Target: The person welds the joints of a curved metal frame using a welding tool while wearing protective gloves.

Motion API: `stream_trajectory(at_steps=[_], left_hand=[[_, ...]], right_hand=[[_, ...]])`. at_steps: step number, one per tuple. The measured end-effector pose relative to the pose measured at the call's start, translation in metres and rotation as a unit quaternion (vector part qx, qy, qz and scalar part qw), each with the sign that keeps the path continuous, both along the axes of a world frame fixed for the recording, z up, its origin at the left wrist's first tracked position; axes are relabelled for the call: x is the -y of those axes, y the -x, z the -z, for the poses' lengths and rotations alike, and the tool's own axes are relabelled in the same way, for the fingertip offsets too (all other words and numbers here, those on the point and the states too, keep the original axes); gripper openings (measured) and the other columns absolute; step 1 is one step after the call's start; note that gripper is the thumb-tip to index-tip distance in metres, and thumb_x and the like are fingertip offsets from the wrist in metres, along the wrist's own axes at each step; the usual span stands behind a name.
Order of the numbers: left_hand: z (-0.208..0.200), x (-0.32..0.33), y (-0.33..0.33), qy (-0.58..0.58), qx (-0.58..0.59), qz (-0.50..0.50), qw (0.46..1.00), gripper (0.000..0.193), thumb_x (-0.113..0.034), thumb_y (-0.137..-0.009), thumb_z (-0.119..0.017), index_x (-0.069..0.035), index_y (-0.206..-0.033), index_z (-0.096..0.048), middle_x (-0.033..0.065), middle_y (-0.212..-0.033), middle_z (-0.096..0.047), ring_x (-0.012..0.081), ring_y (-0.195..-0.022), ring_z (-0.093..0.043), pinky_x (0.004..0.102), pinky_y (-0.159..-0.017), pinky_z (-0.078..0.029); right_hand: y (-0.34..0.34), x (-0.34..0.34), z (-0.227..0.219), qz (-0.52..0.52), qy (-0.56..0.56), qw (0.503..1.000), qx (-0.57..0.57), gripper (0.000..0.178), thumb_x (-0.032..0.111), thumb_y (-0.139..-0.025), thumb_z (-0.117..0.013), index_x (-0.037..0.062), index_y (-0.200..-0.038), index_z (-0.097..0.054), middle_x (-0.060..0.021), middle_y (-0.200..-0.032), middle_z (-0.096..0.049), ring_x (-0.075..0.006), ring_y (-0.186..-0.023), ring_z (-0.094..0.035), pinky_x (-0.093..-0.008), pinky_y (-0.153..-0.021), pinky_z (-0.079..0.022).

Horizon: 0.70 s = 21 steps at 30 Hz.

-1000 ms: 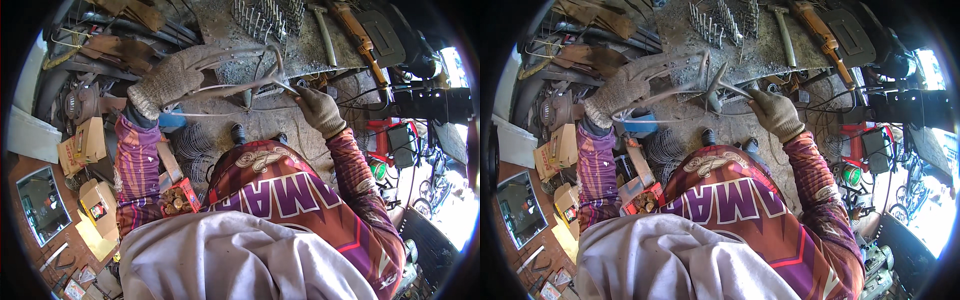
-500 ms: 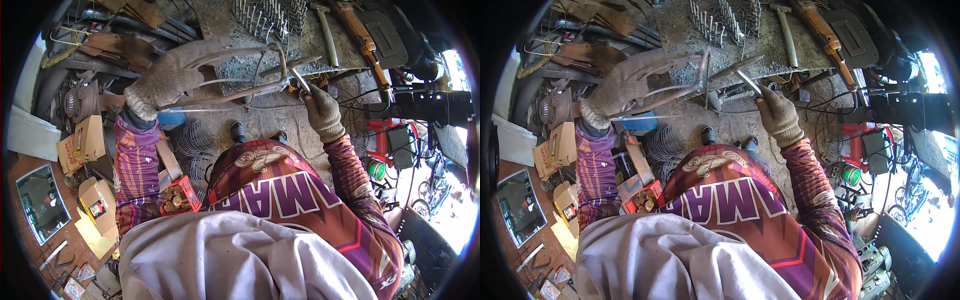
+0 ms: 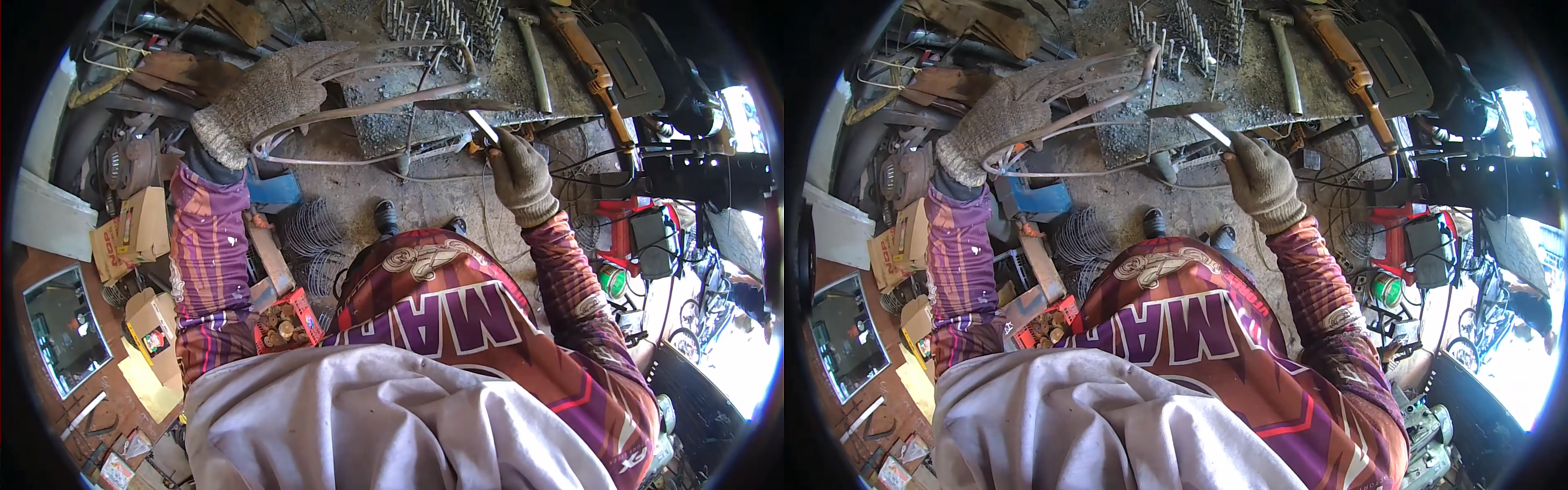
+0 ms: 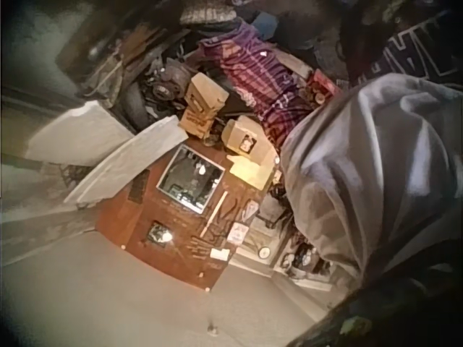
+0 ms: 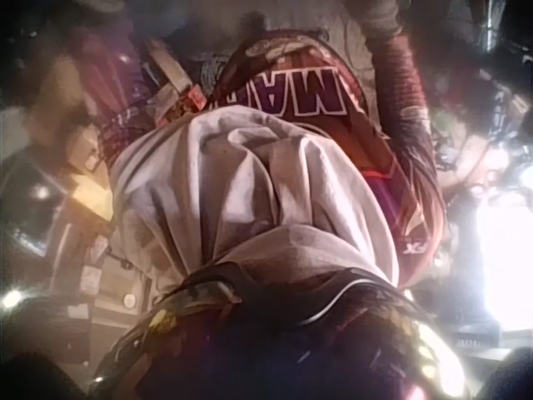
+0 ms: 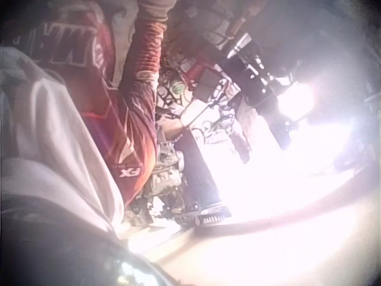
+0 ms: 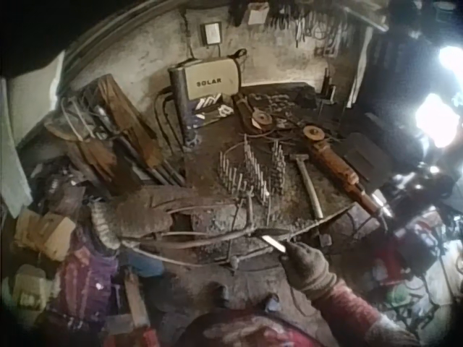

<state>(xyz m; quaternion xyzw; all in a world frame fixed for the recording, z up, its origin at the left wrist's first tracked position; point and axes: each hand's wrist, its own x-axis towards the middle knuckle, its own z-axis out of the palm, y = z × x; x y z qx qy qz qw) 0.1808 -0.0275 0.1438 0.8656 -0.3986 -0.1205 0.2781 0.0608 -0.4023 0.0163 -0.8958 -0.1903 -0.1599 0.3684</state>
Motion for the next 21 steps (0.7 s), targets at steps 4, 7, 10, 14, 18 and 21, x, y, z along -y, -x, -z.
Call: stream_trajectory(at_steps=[4, 7, 10, 14, 18, 21], left_hand=[[-0.001, -0.011, 0.003, -0.232, 0.181, 0.054, 0.954, 0.033, -0.013, -0.068, -0.076, -0.004, -0.1, -0.073, 0.0151, -0.127, -0.063, 0.034, -0.128, -0.054, 0.0423, -0.102, -0.05], [0.003, -0.003, 0.005, -0.098, 0.305, 0.082, 0.944, 0.045, -0.011, -0.075, -0.074, -0.006, -0.119, -0.069, 0.0128, -0.122, -0.065, 0.0281, -0.11, -0.063, 0.0377, -0.087, -0.056], [-0.01, 0.009, 0.013, 0.078, -0.147, -0.106, 0.98, 0.055, -0.009, -0.087, -0.064, -0.007, -0.142, -0.055, 0.008, -0.118, -0.066, 0.014, -0.082, -0.063, 0.029, -0.069, -0.055], [-0.012, 0.01, 0.02, 0.105, -0.222, -0.117, 0.962, 0.055, -0.014, -0.093, -0.056, -0.006, -0.147, -0.048, 0.0034, -0.112, -0.066, 0.0074, -0.072, -0.056, 0.0256, -0.063, -0.051], [-0.016, 0.011, 0.017, 0.104, -0.191, -0.066, 0.974, 0.058, -0.011, -0.092, -0.056, -0.006, -0.148, -0.047, 0.0068, -0.123, -0.064, 0.0094, -0.081, -0.061, 0.0261, -0.071, -0.053], [-0.033, 0.021, 0.022, 0.051, -0.224, -0.103, 0.968, 0.059, -0.006, -0.09, -0.056, -0.007, -0.149, -0.047, 0.0112, -0.138, -0.06, 0.0134, -0.103, -0.063, 0.0288, -0.087, -0.054]], right_hand=[[-0.006, 0.004, 0.001, -0.029, 0.051, 0.998, 0.01, 0.03, 0.012, -0.093, -0.066, -0.001, -0.119, -0.064, -0.0193, -0.089, -0.069, -0.0356, -0.076, -0.07, -0.0409, -0.066, -0.057], [-0.007, 0.005, 0.001, -0.021, -0.023, 0.999, -0.029, 0.03, 0.013, -0.093, -0.066, -0.0016, -0.119, -0.064, -0.0186, -0.087, -0.069, -0.0316, -0.073, -0.07, -0.0401, -0.064, -0.057], [-0.01, 0.007, 0.0, -0.016, -0.035, 0.998, 0.043, 0.029, 0.012, -0.094, -0.065, -0.002, -0.118, -0.064, -0.0182, -0.086, -0.069, -0.0311, -0.071, -0.07, -0.0392, -0.062, -0.056], [-0.007, 0.008, -0.005, -0.033, -0.007, 0.999, -0.027, 0.027, 0.011, -0.093, -0.065, 0.002, -0.119, -0.065, -0.0179, -0.087, -0.069, -0.0305, -0.072, -0.069, -0.0401, -0.063, -0.055], [-0.008, 0.008, 0.028, -0.028, -0.044, 0.998, 0.031, 0.03, 0.012, -0.093, -0.066, 0.0036, -0.122, -0.064, -0.017, -0.086, -0.068, -0.0318, -0.073, -0.069, -0.0419, -0.064, -0.055], [0.001, 0.0, -0.008, -0.033, 0.091, 0.995, -0.01, 0.031, 0.014, -0.094, -0.065, 0.0051, -0.124, -0.063, -0.0159, -0.086, -0.068, -0.0342, -0.074, -0.068, -0.0414, -0.064, -0.054]])
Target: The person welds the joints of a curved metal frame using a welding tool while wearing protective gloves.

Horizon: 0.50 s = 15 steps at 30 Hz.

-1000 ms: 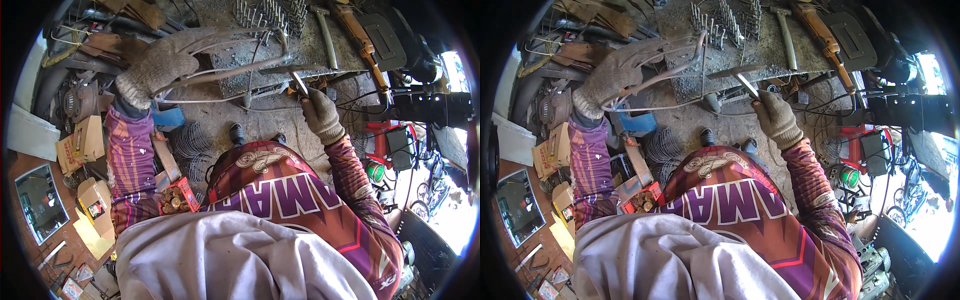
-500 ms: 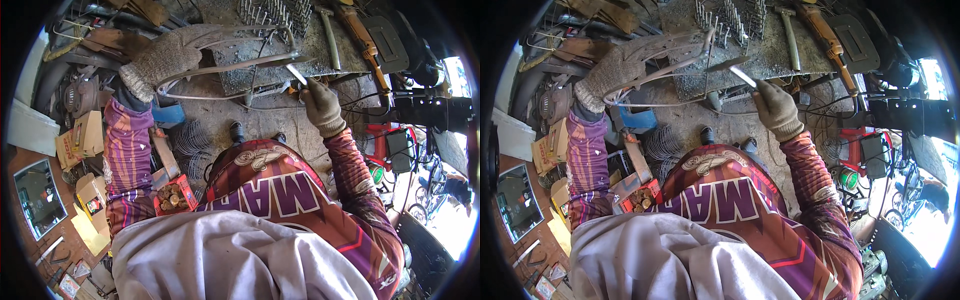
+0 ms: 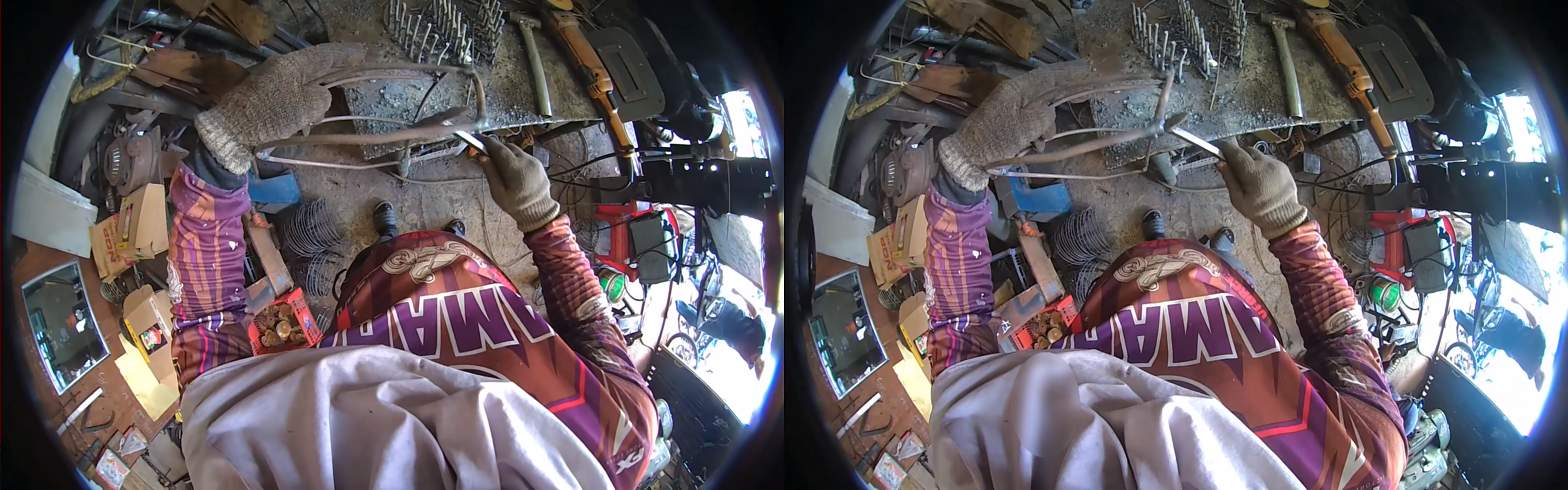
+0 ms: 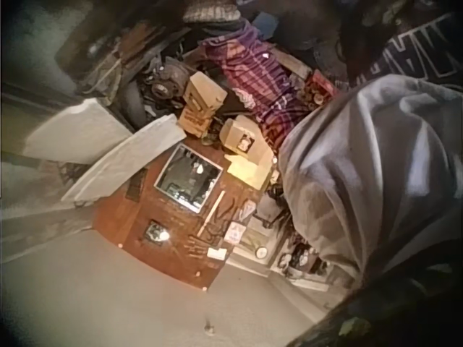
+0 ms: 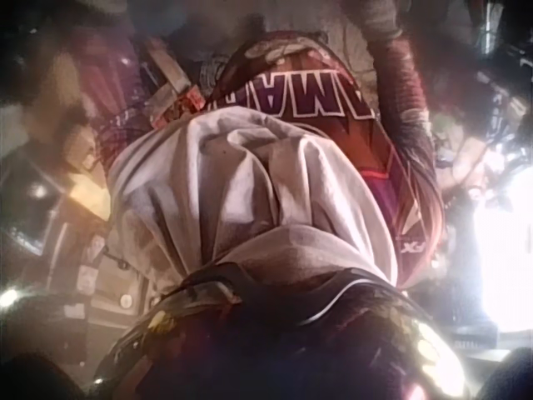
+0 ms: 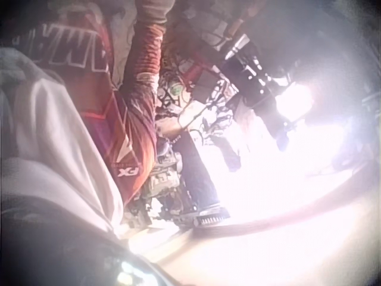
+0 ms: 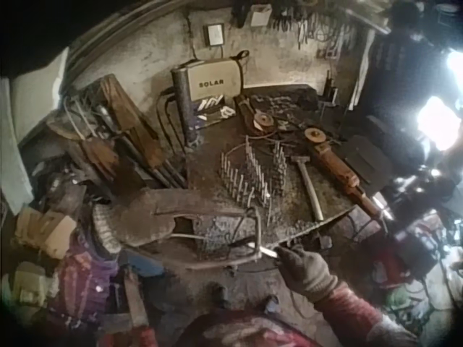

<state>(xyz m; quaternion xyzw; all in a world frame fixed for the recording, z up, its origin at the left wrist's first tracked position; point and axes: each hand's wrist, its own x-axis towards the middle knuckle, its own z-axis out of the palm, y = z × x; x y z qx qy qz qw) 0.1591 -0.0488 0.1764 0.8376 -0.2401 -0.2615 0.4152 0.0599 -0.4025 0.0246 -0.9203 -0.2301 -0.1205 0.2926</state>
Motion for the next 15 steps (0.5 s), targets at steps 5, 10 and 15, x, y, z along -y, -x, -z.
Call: stream_trajectory(at_steps=[5, 10, 15], left_hand=[[0.03, 0.001, 0.012, 0.115, 0.017, -0.032, 0.993, 0.055, -0.009, -0.093, -0.056, -0.008, -0.148, -0.048, 0.0148, -0.141, -0.057, 0.0242, -0.126, -0.059, 0.0357, -0.103, -0.051], [-0.002, 0.046, 0.026, -0.113, 0.097, -0.12, 0.981, 0.069, -0.024, -0.091, -0.07, -0.011, -0.152, -0.042, 0.0102, -0.117, -0.065, 0.0186, -0.102, -0.064, 0.0302, -0.089, -0.053], [-0.012, 0.065, 0.036, -0.142, 0.125, -0.118, 0.975, 0.069, -0.026, -0.089, -0.072, -0.013, -0.151, -0.043, 0.0126, -0.116, -0.066, 0.0222, -0.106, -0.065, 0.0337, -0.093, -0.052]], right_hand=[[0.019, -0.016, -0.018, 0.087, -0.095, 0.992, 0.007, 0.031, 0.015, -0.095, -0.064, 0.0048, -0.124, -0.063, -0.0188, -0.089, -0.067, -0.0387, -0.078, -0.068, -0.0443, -0.067, -0.054], [0.029, -0.024, -0.011, 0.106, -0.107, 0.989, 0.011, 0.03, 0.016, -0.095, -0.063, 0.0054, -0.124, -0.062, -0.0185, -0.09, -0.068, -0.0389, -0.08, -0.068, -0.0448, -0.067, -0.054], [0.029, -0.03, -0.008, 0.122, -0.032, 0.991, -0.032, 0.029, 0.018, -0.096, -0.063, 0.0072, -0.123, -0.062, -0.0182, -0.091, -0.067, -0.0396, -0.081, -0.068, -0.0462, -0.067, -0.055]])
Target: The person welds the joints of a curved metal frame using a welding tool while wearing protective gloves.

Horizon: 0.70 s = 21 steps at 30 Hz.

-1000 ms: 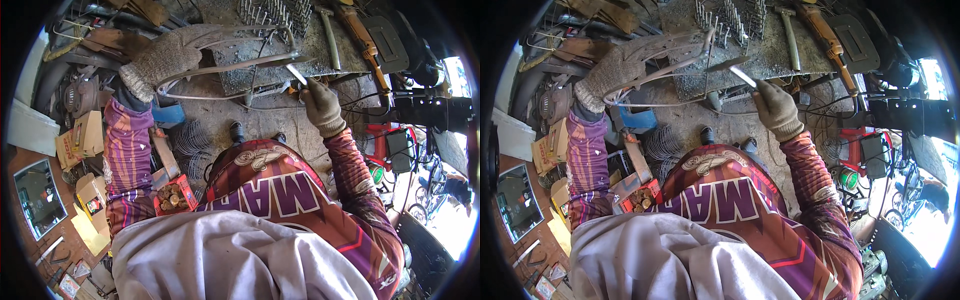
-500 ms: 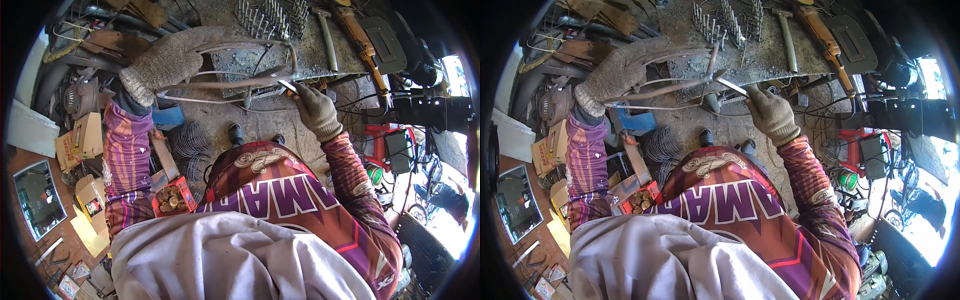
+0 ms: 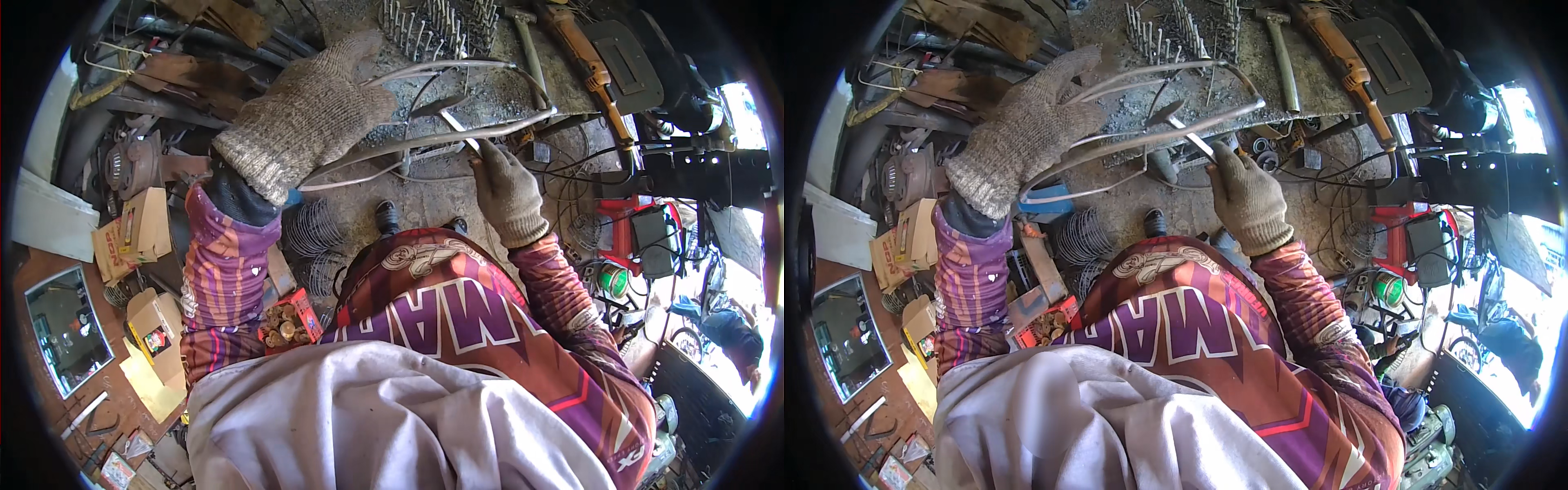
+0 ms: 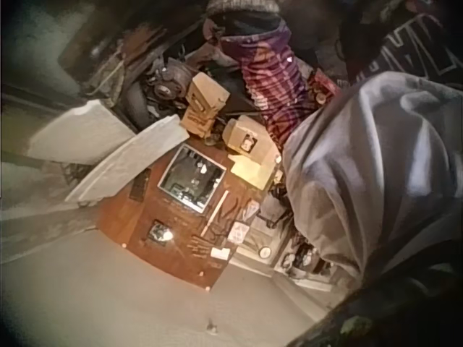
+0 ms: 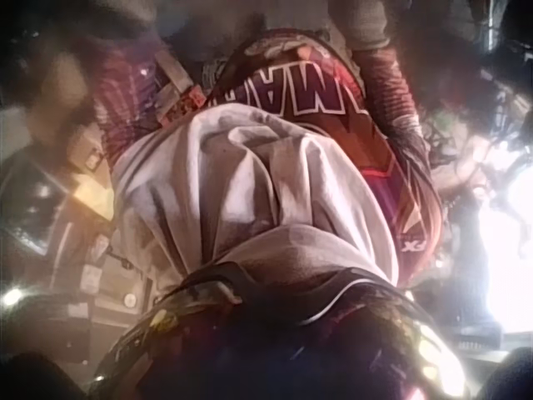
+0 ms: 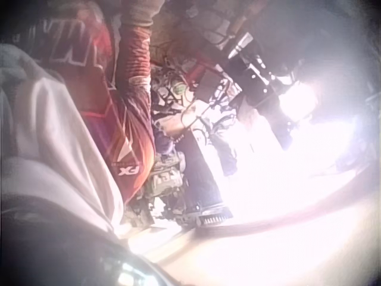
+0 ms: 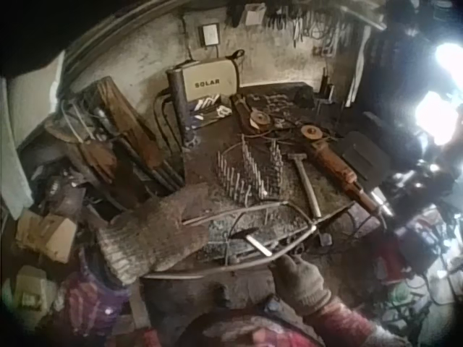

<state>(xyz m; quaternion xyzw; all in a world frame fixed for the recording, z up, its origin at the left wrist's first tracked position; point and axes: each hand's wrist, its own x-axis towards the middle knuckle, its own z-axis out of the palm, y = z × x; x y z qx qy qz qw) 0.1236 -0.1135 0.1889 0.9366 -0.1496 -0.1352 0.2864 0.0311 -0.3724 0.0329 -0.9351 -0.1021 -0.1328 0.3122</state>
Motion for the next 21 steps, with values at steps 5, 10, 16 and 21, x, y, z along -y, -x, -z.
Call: stream_trajectory(at_steps=[5, 10, 16, 21], left_hand=[[0.001, 0.0, 0.0, 0.003, 0.023, -0.016, 1.0, 0.071, -0.029, -0.088, -0.074, -0.014, -0.151, -0.044, 0.0174, -0.121, -0.065, 0.0243, -0.111, -0.065, 0.0361, -0.095, -0.052], [-0.001, 0.001, 0.001, -0.019, 0.028, -0.016, 0.999, 0.074, -0.04, -0.085, -0.068, -0.009, -0.147, -0.045, 0.0231, -0.137, -0.06, 0.0382, -0.123, -0.061, 0.0429, -0.105, -0.049], [0.007, -0.002, 0.001, -0.018, 0.023, -0.03, 0.999, 0.075, -0.043, -0.084, -0.07, -0.01, -0.147, -0.046, 0.0239, -0.129, -0.064, 0.0365, -0.119, -0.064, 0.0429, -0.103, -0.049], [0.002, -0.006, -0.003, -0.015, -0.011, -0.027, 0.999, 0.074, -0.033, -0.087, -0.075, -0.013, -0.151, -0.043, 0.0176, -0.134, -0.059, 0.0278, -0.115, -0.064, 0.037, -0.1, -0.05]], right_hand=[[0.005, -0.005, -0.004, 0.012, -0.048, 0.999, 0.016, 0.031, 0.022, -0.097, -0.062, 0.0086, -0.125, -0.061, -0.017, -0.093, -0.067, -0.0388, -0.081, -0.068, -0.0456, -0.067, -0.055], [0.011, -0.006, -0.005, 0.017, -0.029, 0.999, 0.001, 0.032, 0.025, -0.098, -0.061, 0.0095, -0.125, -0.061, -0.0168, -0.092, -0.068, -0.0381, -0.08, -0.068, -0.0452, -0.066, -0.055], [0.011, -0.002, -0.004, 0.011, -0.011, 1.0, -0.015, 0.031, 0.025, -0.097, -0.061, 0.0096, -0.124, -0.061, -0.0175, -0.095, -0.069, -0.0384, -0.08, -0.069, -0.0466, -0.066, -0.056], [0.009, -0.001, 0.013, 0.003, 0.014, 1.0, -0.022, 0.03, 0.022, -0.097, -0.063, 0.0091, -0.123, -0.062, -0.0174, -0.091, -0.068, -0.0386, -0.081, -0.069, -0.0457, -0.068, -0.055]])
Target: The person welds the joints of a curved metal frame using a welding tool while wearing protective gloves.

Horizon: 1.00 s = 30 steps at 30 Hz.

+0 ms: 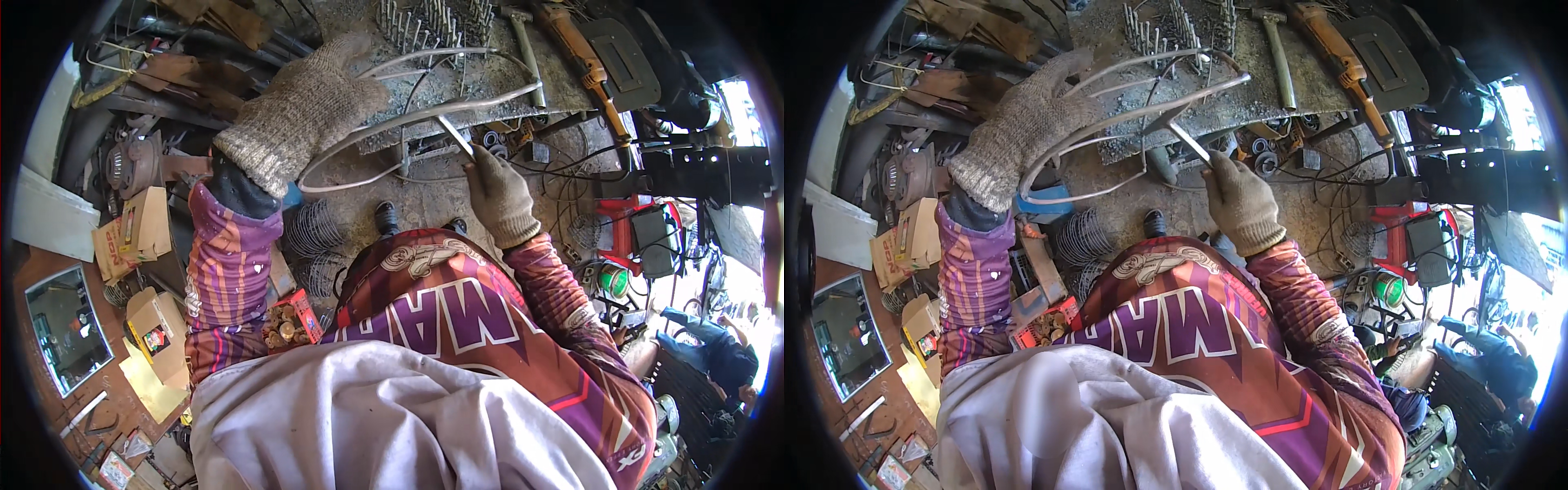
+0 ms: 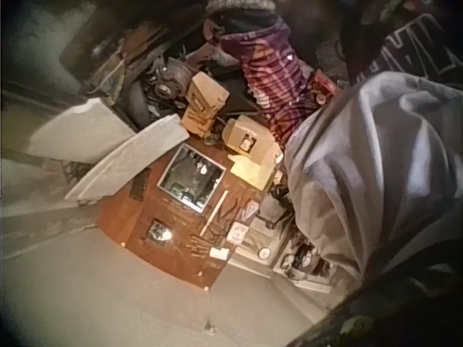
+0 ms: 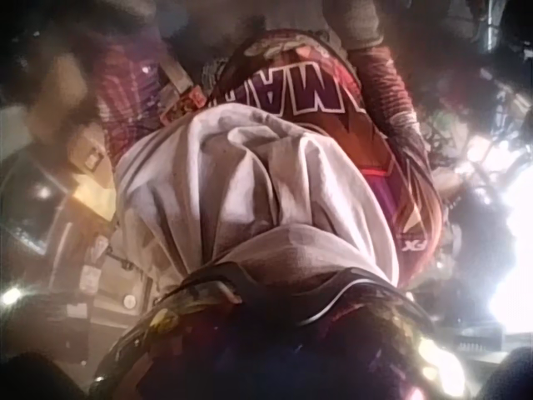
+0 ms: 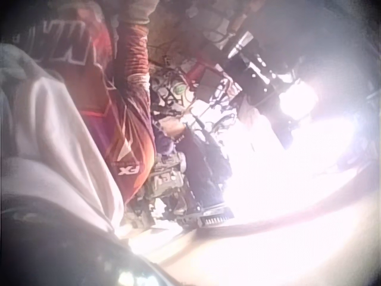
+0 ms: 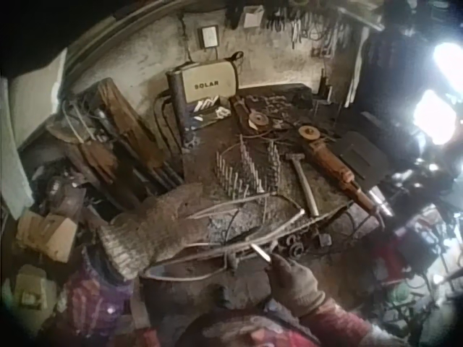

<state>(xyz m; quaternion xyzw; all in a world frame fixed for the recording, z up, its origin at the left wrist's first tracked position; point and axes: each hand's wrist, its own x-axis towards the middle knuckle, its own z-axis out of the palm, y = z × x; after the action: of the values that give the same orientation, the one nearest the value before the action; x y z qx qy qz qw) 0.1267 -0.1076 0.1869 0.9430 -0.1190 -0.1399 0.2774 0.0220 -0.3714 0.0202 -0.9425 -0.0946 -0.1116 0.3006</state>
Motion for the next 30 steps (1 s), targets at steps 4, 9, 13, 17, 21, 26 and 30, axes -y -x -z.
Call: stream_trajectory(at_steps=[4, 9, 13, 17, 21, 26, 30], left_hand=[[0.021, -0.014, -0.006, 0.13, 0.028, 0.034, 0.991, 0.069, -0.032, -0.089, -0.07, -0.008, -0.149, -0.045, 0.0203, -0.127, -0.065, 0.0304, -0.11, -0.067, 0.0397, -0.098, -0.053], [0.01, -0.04, -0.018, 0.23, -0.173, 0.052, 0.956, 0.064, -0.026, -0.093, -0.068, -0.009, -0.15, -0.043, 0.0106, -0.129, -0.062, 0.0135, -0.084, -0.067, 0.0252, -0.068, -0.057], [0.032, -0.068, -0.023, 0.22, -0.13, 0.11, 0.961, 0.063, -0.024, -0.094, -0.067, -0.008, -0.15, -0.043, 0.0115, -0.126, -0.063, 0.0138, -0.089, -0.067, 0.0244, -0.068, -0.057], [0.046, -0.076, -0.032, 0.178, -0.051, 0.177, 0.967, 0.062, -0.023, -0.096, -0.066, -0.007, -0.15, -0.042, 0.0123, -0.124, -0.065, 0.0141, -0.093, -0.067, 0.0236, -0.069, -0.056], [0.045, -0.078, -0.03, 0.285, -0.161, 0.084, 0.941, 0.058, -0.018, -0.097, -0.064, -0.008, -0.15, -0.043, 0.0092, -0.122, -0.065, 0.0107, -0.081, -0.066, 0.0209, -0.061, -0.054], [0.051, -0.083, -0.032, 0.307, -0.184, 0.091, 0.929, 0.063, -0.027, -0.096, -0.066, -0.01, -0.152, -0.041, 0.0059, -0.114, -0.066, 0.0061, -0.068, -0.059, 0.019, -0.055, -0.052], [0.049, -0.082, -0.031, 0.278, -0.184, 0.082, 0.939, 0.063, -0.02, -0.095, -0.065, -0.009, -0.152, -0.04, 0.0082, -0.122, -0.064, 0.0082, -0.074, -0.061, 0.0196, -0.056, -0.053]], right_hand=[[-0.002, 0.01, 0.006, 0.002, -0.068, 0.997, 0.018, 0.027, 0.019, -0.098, -0.06, 0.0064, -0.122, -0.062, -0.0181, -0.092, -0.069, -0.0398, -0.081, -0.068, -0.0465, -0.068, -0.055], [-0.004, 0.01, 0.015, 0.0, -0.106, 0.993, 0.053, 0.027, 0.017, -0.097, -0.06, 0.0041, -0.12, -0.061, -0.0191, -0.093, -0.068, -0.0405, -0.082, -0.068, -0.0454, -0.069, -0.055], [-0.008, 0.008, 0.023, -0.037, -0.057, 0.998, 0.005, 0.028, 0.016, -0.095, -0.063, 0.0033, -0.12, -0.062, -0.0199, -0.092, -0.068, -0.0399, -0.082, -0.068, -0.0451, -0.069, -0.055], [-0.008, 0.011, 0.023, -0.031, -0.125, 0.991, 0.048, 0.029, 0.017, -0.094, -0.064, 0.0038, -0.12, -0.063, -0.0209, -0.092, -0.068, -0.0408, -0.081, -0.068, -0.0453, -0.068, -0.055], [-0.01, 0.016, 0.029, -0.03, -0.078, 0.995, 0.05, 0.029, 0.018, -0.095, -0.064, 0.0062, -0.121, -0.063, -0.0196, -0.091, -0.068, -0.0405, -0.08, -0.068, -0.0456, -0.065, -0.054], [-0.01, 0.015, 0.015, -0.032, -0.096, 0.992, 0.081, 0.028, 0.02, -0.095, -0.063, 0.0086, -0.121, -0.063, -0.0173, -0.091, -0.068, -0.0397, -0.079, -0.067, -0.0463, -0.065, -0.054], [-0.011, 0.013, 0.015, -0.04, -0.008, 0.999, 0.012, 0.029, 0.019, -0.095, -0.064, 0.0081, -0.122, -0.063, -0.0182, -0.092, -0.068, -0.0404, -0.079, -0.067, -0.0468, -0.064, -0.053]])
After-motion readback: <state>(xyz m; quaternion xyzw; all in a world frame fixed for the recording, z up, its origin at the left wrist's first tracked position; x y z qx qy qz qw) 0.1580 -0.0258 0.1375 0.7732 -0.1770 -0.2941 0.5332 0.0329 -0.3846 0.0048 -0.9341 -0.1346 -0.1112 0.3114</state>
